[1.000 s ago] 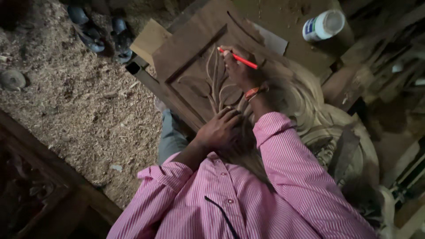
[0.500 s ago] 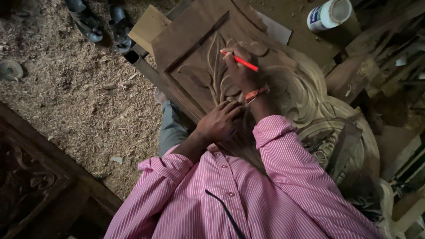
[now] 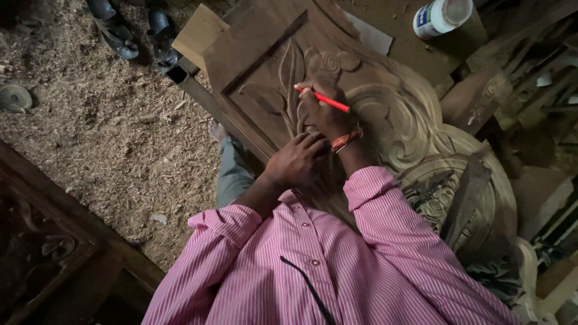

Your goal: The person uses a red pencil to trace and refine the outlines of a floral design on a wooden panel. They carefully follow the contours of the carved leaves and flowers, occasionally pausing to adjust their grip or position.

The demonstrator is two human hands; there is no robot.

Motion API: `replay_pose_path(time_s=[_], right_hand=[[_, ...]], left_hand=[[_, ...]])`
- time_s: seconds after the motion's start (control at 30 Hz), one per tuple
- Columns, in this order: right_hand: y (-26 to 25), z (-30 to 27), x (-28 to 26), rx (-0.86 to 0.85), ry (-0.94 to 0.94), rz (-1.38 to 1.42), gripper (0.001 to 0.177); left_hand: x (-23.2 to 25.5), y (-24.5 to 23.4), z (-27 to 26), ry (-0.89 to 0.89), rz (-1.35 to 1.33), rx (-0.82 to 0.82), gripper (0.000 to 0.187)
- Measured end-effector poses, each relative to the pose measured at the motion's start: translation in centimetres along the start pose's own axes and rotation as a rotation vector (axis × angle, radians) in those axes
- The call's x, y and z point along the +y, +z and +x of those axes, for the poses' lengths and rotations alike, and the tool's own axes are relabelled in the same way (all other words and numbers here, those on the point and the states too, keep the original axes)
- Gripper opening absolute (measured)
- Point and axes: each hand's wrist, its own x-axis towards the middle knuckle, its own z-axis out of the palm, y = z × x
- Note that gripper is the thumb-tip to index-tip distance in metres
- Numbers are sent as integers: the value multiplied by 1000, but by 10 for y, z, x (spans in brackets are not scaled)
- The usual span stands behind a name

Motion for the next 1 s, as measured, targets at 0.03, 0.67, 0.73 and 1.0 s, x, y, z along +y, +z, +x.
replay_pose_path(time_s=[0.03, 0.67, 0.73, 1.0], right_hand=[[-1, -3, 0, -10, 18, -12, 20], [4, 63, 37, 40, -55, 61, 22], [4, 66, 35, 36, -72, 0, 22], [6, 69, 36, 116, -226, -225, 16]], left_hand=[[0, 0, 1, 4, -4, 3, 38], [-9, 20, -7, -42, -75, 23, 46], [-8, 21, -8, -34, -76, 18, 47], [-7, 24, -7, -80, -96, 16, 51]])
